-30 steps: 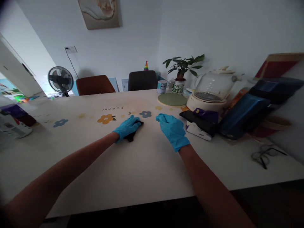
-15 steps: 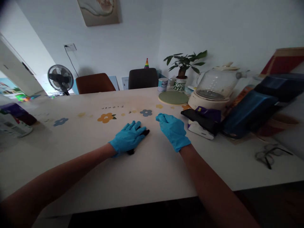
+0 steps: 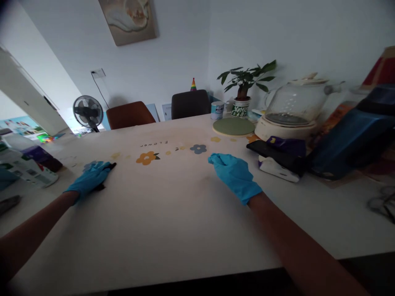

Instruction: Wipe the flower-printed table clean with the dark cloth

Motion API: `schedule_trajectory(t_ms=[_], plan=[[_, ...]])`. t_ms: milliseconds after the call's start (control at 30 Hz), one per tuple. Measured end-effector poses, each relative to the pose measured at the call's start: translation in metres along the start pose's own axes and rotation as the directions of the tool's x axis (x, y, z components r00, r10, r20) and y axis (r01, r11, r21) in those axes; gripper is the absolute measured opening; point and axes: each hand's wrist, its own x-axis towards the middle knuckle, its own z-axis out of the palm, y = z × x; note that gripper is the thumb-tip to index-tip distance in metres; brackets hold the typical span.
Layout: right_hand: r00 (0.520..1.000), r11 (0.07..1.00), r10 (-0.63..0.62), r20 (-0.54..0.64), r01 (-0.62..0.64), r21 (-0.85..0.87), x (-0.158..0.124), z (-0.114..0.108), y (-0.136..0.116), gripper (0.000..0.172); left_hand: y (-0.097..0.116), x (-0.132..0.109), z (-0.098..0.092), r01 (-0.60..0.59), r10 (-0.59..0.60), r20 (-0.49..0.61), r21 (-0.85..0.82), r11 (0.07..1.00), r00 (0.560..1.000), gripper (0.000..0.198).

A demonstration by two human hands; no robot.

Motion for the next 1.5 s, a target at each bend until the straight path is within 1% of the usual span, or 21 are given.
schedule_trajectory(t_ms=[67,100,167,267,367,433,500,567,667,800,900,1000,1067,1100,1200,1267,1300,1367,1433,1500], plan=[[1.000,1.000,-0.016,-0.011,0.016,0.014,0.000,0.001,0.001,0.035,-0.019,0.010,-0.003,0.074,-0.074,-0.026,0.011,0.997,0.997,0.071],[1.000,1.000,-0.020,-0.021,0.021,0.022,0.000,0.001,0.001,0.035,-0.023,0.015,-0.004,0.119,-0.119,-0.027,0.019,0.993,0.993,0.071],[0.999,1.000,-0.018,-0.034,0.019,0.025,-0.001,0.000,0.001,0.035,-0.025,0.022,-0.008,0.201,-0.200,-0.015,0.038,0.979,0.980,0.072],[0.999,0.999,-0.038,-0.007,0.038,0.003,-0.005,-0.002,-0.001,0.038,-0.013,0.032,-0.012,0.269,-0.269,-0.007,0.057,0.962,0.963,0.073],[0.997,0.997,-0.073,0.032,0.074,-0.029,-0.008,-0.004,-0.004,0.041,0.015,0.043,-0.011,0.243,-0.242,-0.018,0.053,0.969,0.970,0.072],[0.994,0.994,-0.095,0.051,0.098,-0.050,-0.009,-0.004,-0.005,0.041,0.041,0.053,-0.008,0.182,-0.181,-0.019,0.039,0.983,0.983,0.069],[0.991,0.990,-0.120,0.053,0.123,-0.064,-0.009,-0.003,-0.005,0.041,0.073,0.065,-0.002,0.099,-0.098,-0.017,0.014,0.995,0.995,0.067],[0.989,0.987,-0.143,0.046,0.146,-0.067,-0.008,-0.002,-0.005,0.039,0.112,0.075,0.003,0.009,-0.009,-0.015,-0.017,1.000,1.000,0.065],[0.991,0.990,-0.133,0.019,0.134,-0.041,-0.008,-0.001,-0.003,0.038,0.177,0.085,0.007,-0.129,0.128,-0.010,-0.070,0.989,0.992,0.065],[0.989,0.989,-0.147,0.002,0.147,-0.016,-0.007,-0.003,0.000,0.040,0.262,0.089,0.010,-0.311,0.312,-0.013,-0.134,0.941,0.950,0.065],[0.982,0.981,-0.191,-0.005,0.190,-0.044,-0.006,-0.006,0.002,0.042,0.315,0.092,0.014,-0.420,0.422,-0.028,-0.168,0.892,0.906,0.065],[0.982,0.980,-0.191,-0.013,0.190,-0.064,-0.006,-0.009,0.001,0.043,0.356,0.098,0.015,-0.510,0.508,-0.066,-0.190,0.839,0.859,0.062],[0.981,0.977,-0.192,0.002,0.191,-0.090,-0.006,-0.012,0.000,0.046,0.375,0.104,0.014,-0.556,0.550,-0.089,-0.189,0.809,0.830,0.057],[0.977,0.971,-0.211,0.018,0.212,-0.111,-0.007,-0.013,0.000,0.046,0.383,0.108,0.013,-0.574,0.567,-0.094,-0.184,0.798,0.819,0.054],[0.952,0.936,-0.296,0.083,0.306,-0.172,-0.008,-0.017,0.000,0.048,0.398,0.121,0.010,-0.609,0.602,-0.097,-0.168,0.775,0.792,0.050],[0.942,0.921,-0.321,0.096,0.334,-0.200,-0.007,-0.018,0.003,0.050,0.400,0.132,0.009,-0.598,0.592,-0.089,-0.159,0.785,0.801,0.050],[0.941,0.918,-0.326,0.088,0.337,-0.207,-0.006,-0.018,0.006,0.050,0.398,0.138,0.009,-0.575,0.569,-0.085,-0.157,0.803,0.818,0.050],[0.935,0.911,-0.351,0.058,0.355,-0.211,-0.004,-0.016,0.012,0.048,0.388,0.152,0.008,-0.486,0.479,-0.082,-0.155,0.860,0.874,0.051],[0.917,0.894,-0.398,0.031,0.395,-0.213,-0.002,-0.015,0.018,0.045,0.368,0.166,0.008,-0.340,0.330,-0.089,-0.154,0.928,0.940,0.054],[0.894,0.869,-0.448,0.015,0.440,-0.226,-0.001,-0.013,0.023,0.045,0.339,0.180,0.007,-0.167,0.154,-0.095,-0.150,0.974,0.983,0.057]])
